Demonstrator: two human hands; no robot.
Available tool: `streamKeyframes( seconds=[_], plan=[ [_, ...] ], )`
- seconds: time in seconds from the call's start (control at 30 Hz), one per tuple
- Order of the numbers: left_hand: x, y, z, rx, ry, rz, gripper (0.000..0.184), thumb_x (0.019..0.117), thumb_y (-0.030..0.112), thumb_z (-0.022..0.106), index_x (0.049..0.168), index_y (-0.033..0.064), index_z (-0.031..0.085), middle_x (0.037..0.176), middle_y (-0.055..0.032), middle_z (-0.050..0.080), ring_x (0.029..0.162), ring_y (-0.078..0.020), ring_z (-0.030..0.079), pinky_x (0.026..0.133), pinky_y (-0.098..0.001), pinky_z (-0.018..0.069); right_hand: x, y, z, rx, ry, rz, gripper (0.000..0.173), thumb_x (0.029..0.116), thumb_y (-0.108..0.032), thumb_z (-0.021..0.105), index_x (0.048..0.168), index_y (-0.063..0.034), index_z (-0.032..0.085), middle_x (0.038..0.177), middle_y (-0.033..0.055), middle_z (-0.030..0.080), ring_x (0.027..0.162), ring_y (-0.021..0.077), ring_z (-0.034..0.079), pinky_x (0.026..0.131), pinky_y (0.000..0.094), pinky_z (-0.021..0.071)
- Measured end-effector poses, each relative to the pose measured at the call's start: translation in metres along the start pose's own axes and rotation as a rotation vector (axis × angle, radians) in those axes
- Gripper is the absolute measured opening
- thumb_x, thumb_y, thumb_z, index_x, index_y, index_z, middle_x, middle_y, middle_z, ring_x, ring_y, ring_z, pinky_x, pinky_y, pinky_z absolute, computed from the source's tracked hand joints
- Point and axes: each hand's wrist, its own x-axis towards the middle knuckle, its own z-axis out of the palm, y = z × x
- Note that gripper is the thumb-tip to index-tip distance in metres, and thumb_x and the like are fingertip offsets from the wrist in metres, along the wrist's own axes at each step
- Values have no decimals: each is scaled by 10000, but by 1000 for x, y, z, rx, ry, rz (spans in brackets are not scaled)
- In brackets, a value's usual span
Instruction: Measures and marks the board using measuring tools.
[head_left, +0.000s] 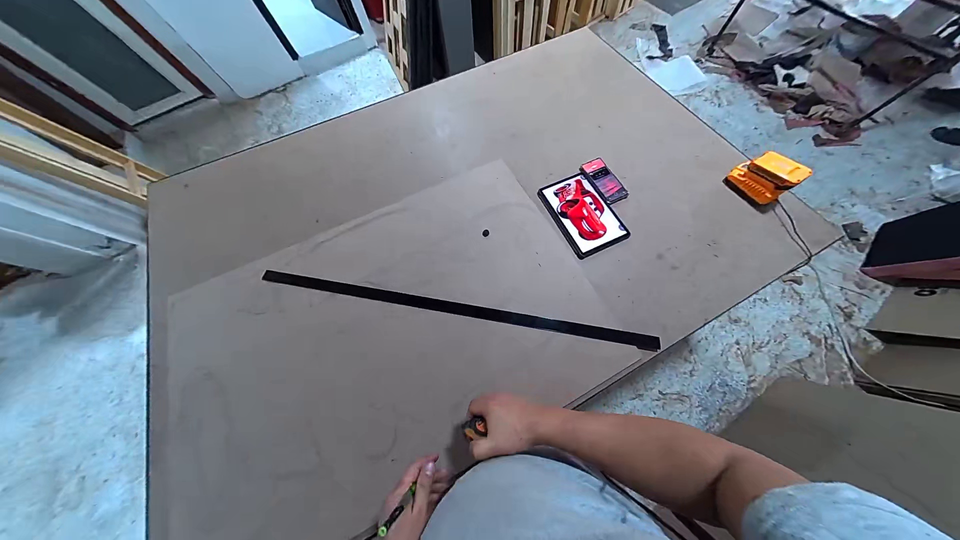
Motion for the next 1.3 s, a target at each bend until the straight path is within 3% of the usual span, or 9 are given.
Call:
streamKeyframes(
  seconds=[0.17,0.3,0.43,0.5,0.6,0.73,0.87,1.13,1.3],
  plan=[
    [-1,11,-2,-93,78,-6,380,1111,310,426,1268,31,632,939,-119,783,833,-255,780,778,-420,669,19,-15,-1,-29,37,-48,501,871,-484,664,1192,-100,637,1044,141,691,947,312,690,786,563,560],
    [-10,-12,-11,-52,134,83,359,1107,300,435,1237,44,650,985,-71,787,881,-213,777,807,-388,667,42,17,-13,-144,184,108,520,901,-454,669,1309,-136,610,1293,125,621,1040,298,686,842,539,589],
    [-38,-35,-20,39,150,-32,358,1093,292,469,1265,32,645,1056,-56,775,958,-163,760,895,-376,639,49,46,-33,-359,295,10,587,907,-495,713,1421,-233,598,1524,61,519,1306,300,574,1040,585,500],
    [-53,-42,-29,132,139,-162,381,1085,362,476,1299,100,654,1110,-21,771,1020,-134,740,959,-395,599,49,56,-67,-383,456,110,654,934,-500,687,1472,-149,561,1571,142,469,1382,363,518,1090,620,463],
    [-77,-59,-34,124,156,-280,400,1067,414,488,1314,144,651,1117,-39,751,1013,-156,721,955,-431,574,41,81,-110,-326,662,372,710,931,-429,744,1451,2,526,1506,301,471,1316,525,518,1015,727,455],
    [-105,-76,-42,82,232,-313,413,1066,400,496,1335,119,635,1132,-72,745,1025,-188,719,962,-447,566,5,129,-111,-408,653,442,594,943,-394,738,1324,44,611,1373,365,538,1281,564,513,1016,740,428],
    [-130,-99,-36,26,338,-310,393,1067,378,508,1324,111,639,1078,-45,761,986,-160,733,943,-418,587,-47,155,-83,-420,690,517,554,966,-431,692,1245,44,637,1248,350,607,1195,538,580,980,717,465],
    [-148,-122,-26,27,270,-377,386,1042,427,552,1318,176,654,976,-29,750,828,-154,709,816,-402,585,-141,227,-18,-520,819,907,981,836,-814,547,1306,46,594,1349,330,568,1290,488,547,1017,637,481],
    [-145,-131,-41,-29,249,-334,394,1054,394,551,1333,128,632,1055,-64,740,931,-168,714,900,-400,581,-156,240,-18,-459,740,1080,1138,754,-931,484,1374,21,559,1392,288,570,1305,432,569,1010,619,500]
  ],
)
